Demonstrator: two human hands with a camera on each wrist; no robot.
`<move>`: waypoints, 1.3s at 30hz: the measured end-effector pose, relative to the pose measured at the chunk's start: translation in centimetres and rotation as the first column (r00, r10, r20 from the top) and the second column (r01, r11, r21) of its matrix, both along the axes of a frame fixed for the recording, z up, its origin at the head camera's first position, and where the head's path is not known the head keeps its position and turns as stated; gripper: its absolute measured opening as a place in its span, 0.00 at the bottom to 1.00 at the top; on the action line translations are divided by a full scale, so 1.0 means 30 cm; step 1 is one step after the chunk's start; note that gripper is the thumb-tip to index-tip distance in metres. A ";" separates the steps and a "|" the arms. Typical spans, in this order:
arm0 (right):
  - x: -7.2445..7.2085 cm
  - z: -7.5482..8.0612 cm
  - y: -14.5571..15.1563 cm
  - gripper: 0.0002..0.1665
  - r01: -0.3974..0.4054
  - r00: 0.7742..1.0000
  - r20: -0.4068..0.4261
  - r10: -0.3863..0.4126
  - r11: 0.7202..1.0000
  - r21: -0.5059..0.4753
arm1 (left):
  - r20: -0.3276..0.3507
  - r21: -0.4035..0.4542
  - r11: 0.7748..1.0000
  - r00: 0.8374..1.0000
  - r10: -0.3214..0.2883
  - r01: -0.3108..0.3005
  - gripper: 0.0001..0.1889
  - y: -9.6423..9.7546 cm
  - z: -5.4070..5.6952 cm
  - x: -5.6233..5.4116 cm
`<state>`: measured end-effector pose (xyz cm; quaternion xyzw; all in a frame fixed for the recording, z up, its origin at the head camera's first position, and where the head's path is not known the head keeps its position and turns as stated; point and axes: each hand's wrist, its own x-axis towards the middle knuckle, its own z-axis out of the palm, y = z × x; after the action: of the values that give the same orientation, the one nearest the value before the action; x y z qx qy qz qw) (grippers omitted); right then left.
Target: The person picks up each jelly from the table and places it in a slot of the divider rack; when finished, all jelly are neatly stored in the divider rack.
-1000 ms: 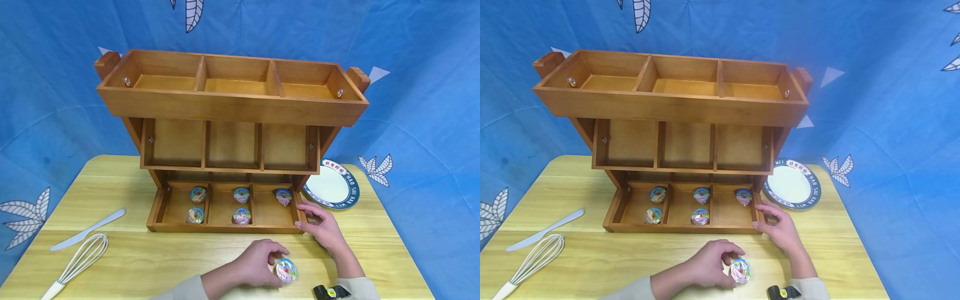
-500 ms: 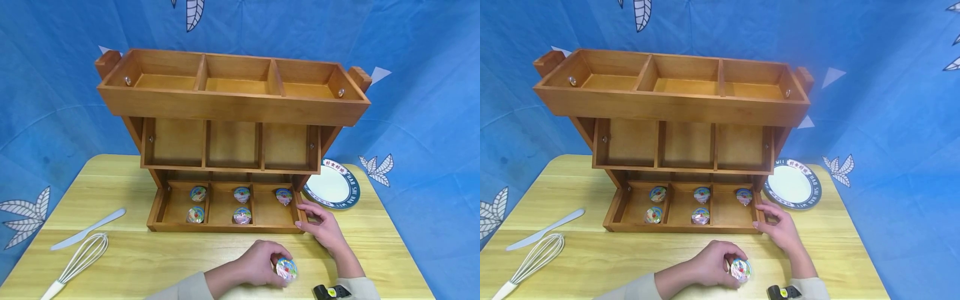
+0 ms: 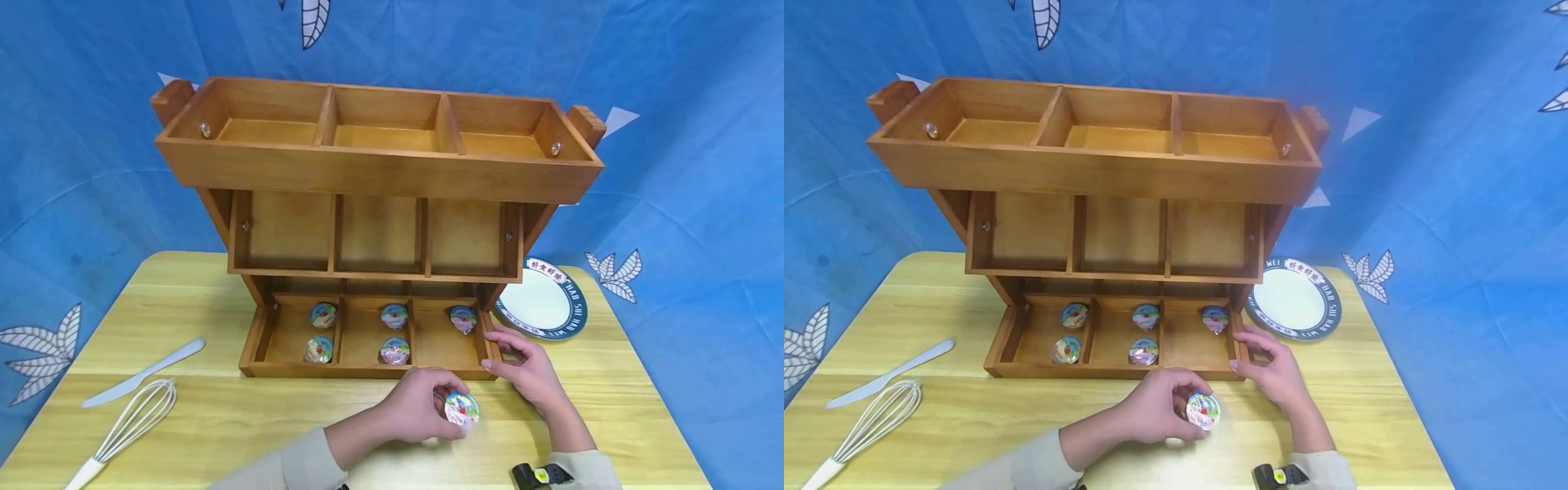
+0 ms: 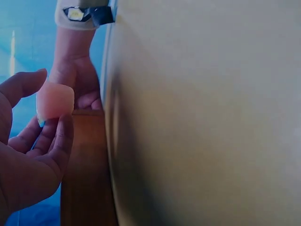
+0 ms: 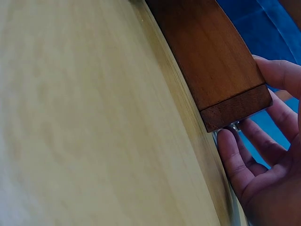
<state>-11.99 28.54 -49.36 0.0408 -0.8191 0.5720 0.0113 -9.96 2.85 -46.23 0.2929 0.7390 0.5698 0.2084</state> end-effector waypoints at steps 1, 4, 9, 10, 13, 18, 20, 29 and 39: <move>-0.001 0.000 -0.001 0.26 0.000 1.000 0.005 0.000 1.000 0.003 | 0.002 0.004 1.000 1.000 0.009 -0.009 0.25 -0.001 0.008 -0.007; -0.003 0.001 -0.003 0.27 0.001 1.000 0.014 -0.001 1.000 0.009 | -0.011 0.022 0.999 0.999 0.036 -0.036 0.27 0.000 0.028 -0.033; 0.000 0.005 -0.003 0.27 0.003 1.000 0.007 -0.003 1.000 0.009 | -0.060 0.048 0.993 0.992 0.110 -0.107 0.26 0.019 0.049 -0.090; 0.000 0.006 -0.003 0.27 -0.001 1.000 0.002 0.001 1.000 0.007 | -0.069 0.050 0.990 0.989 0.132 -0.129 0.25 0.024 0.051 -0.102; 0.004 0.008 -0.007 0.26 -0.005 1.000 -0.016 0.005 1.000 -0.002 | -0.083 0.050 0.981 0.978 0.189 -0.186 0.25 0.042 0.057 -0.134; 0.008 0.011 -0.009 0.26 -0.004 1.000 -0.017 0.004 1.000 -0.006 | -0.115 0.012 0.959 0.952 0.284 -0.285 0.26 0.083 0.053 -0.181; 0.006 0.010 -0.007 0.26 0.000 1.000 -0.005 0.000 1.000 -0.007 | -0.126 -0.024 0.946 0.940 0.318 -0.323 0.26 0.101 0.049 -0.196; 0.001 0.003 -0.001 0.26 0.001 1.000 0.012 -0.001 1.000 -0.011 | -0.195 -0.170 0.897 0.906 0.376 -0.409 0.24 0.165 0.008 -0.235; 0.005 0.010 -0.005 0.26 -0.002 1.000 0.005 0.002 1.000 -0.029 | -0.162 -0.314 0.878 0.931 0.326 -0.362 0.28 0.193 -0.007 -0.249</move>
<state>-11.83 28.39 -49.06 0.0398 -0.8109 0.5838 0.0091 -17.42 8.64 -46.44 0.1459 0.8760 0.4459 0.1119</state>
